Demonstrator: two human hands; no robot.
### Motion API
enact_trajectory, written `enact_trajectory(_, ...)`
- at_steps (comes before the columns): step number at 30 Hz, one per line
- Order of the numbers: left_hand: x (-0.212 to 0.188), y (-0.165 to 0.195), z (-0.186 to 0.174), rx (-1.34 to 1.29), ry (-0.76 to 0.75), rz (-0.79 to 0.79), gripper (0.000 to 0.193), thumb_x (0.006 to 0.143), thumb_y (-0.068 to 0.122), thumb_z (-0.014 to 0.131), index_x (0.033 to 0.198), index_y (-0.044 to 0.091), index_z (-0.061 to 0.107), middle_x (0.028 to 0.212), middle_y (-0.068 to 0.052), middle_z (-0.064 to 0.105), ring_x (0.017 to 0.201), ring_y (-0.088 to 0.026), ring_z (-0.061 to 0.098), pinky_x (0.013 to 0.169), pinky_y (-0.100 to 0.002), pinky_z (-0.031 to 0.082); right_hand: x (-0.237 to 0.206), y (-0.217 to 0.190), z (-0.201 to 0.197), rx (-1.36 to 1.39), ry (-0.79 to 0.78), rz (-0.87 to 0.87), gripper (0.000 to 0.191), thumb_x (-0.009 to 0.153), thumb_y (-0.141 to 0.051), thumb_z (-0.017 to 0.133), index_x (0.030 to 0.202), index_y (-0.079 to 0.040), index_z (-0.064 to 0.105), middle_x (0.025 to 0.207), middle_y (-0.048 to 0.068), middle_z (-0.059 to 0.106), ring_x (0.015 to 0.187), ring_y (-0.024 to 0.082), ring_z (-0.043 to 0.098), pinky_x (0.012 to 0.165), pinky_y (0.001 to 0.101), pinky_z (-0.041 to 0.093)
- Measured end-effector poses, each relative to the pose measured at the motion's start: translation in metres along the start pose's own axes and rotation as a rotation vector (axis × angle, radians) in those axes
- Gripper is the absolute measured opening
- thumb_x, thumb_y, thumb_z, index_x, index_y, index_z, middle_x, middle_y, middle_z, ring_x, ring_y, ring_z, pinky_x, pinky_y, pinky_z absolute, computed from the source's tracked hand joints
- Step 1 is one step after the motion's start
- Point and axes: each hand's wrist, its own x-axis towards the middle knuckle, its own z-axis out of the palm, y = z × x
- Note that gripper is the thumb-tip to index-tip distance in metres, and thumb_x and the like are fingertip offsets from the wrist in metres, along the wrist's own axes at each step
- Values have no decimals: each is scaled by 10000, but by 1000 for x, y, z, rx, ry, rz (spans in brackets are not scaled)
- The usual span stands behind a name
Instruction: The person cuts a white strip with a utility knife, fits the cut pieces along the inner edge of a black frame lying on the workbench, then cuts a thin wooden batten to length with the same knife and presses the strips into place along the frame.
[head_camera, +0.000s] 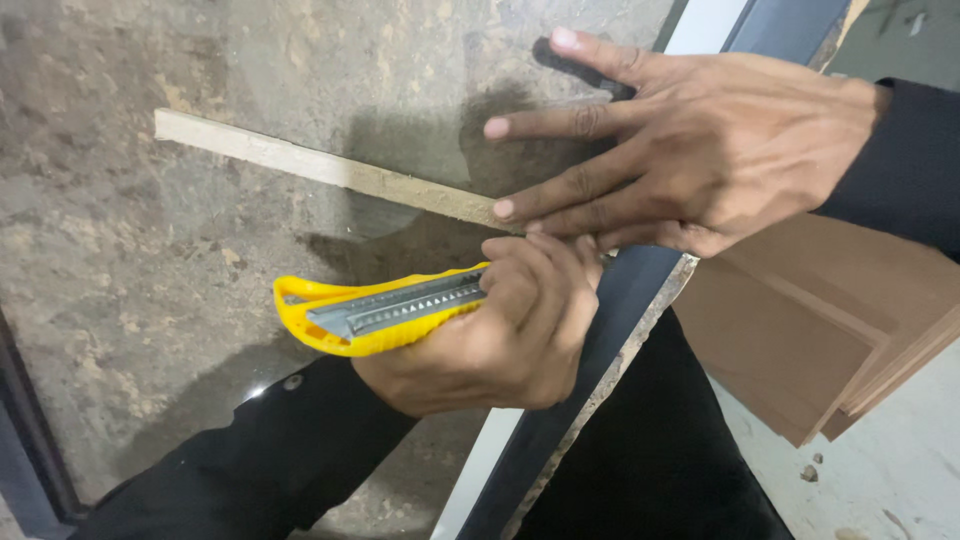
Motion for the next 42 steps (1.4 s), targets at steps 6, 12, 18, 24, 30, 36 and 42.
enact_trajectory(6,-1,14,7,-8,7,75,258,1083,205,635,887,46,690,913,-3,677,766,-115,633,753,-267,513,0,-1,5,25,56,9,504,1069,-278,185,1367,-169,576,1614,1,425,1600,325,130,1224,649,-38)
enact_trajectory(12,-6,26,14,1,-8,116,308,1069,256,632,822,75,653,814,12,661,713,-70,623,668,-242,517,0,-6,8,11,-1,135,571,992,-406,226,1342,-176,614,1537,-46,483,1543,284,167,1190,604,-28)
enact_trajectory(18,-5,17,12,17,-27,161,324,1045,258,626,815,34,671,770,-21,657,692,-106,633,676,-252,515,1,-6,5,65,82,83,542,1030,-450,255,1348,-165,590,1518,-14,501,1541,296,205,1204,598,-16)
enact_trajectory(24,-5,10,10,44,-57,184,351,1023,274,616,818,-2,687,740,-51,663,666,-137,638,679,-265,514,-1,-5,6,21,38,80,538,1024,-408,279,1390,-147,574,1533,-29,484,1541,295,207,1205,618,-24)
enact_trajectory(30,-14,10,6,66,-78,203,387,1002,289,605,821,-38,704,710,-80,669,640,-169,644,682,-277,512,-3,-1,9,2,57,38,668,1097,-533,87,1459,-167,512,1605,-6,412,1596,330,159,1236,651,-25)
enact_trajectory(36,-7,-7,1,94,-142,267,429,980,305,595,824,-74,721,681,-109,675,615,-200,649,686,-290,510,-3,-2,3,9,23,38,675,1042,-519,85,1398,-182,549,1558,-13,440,1529,316,172,1174,644,-25)
enact_trajectory(42,-34,20,5,30,-22,105,355,936,290,634,876,-56,683,709,-120,664,654,-223,646,751,-299,502,1,-4,8,9,82,74,470,1111,-361,188,1381,-207,540,1579,-47,421,1595,285,162,1239,641,-3)
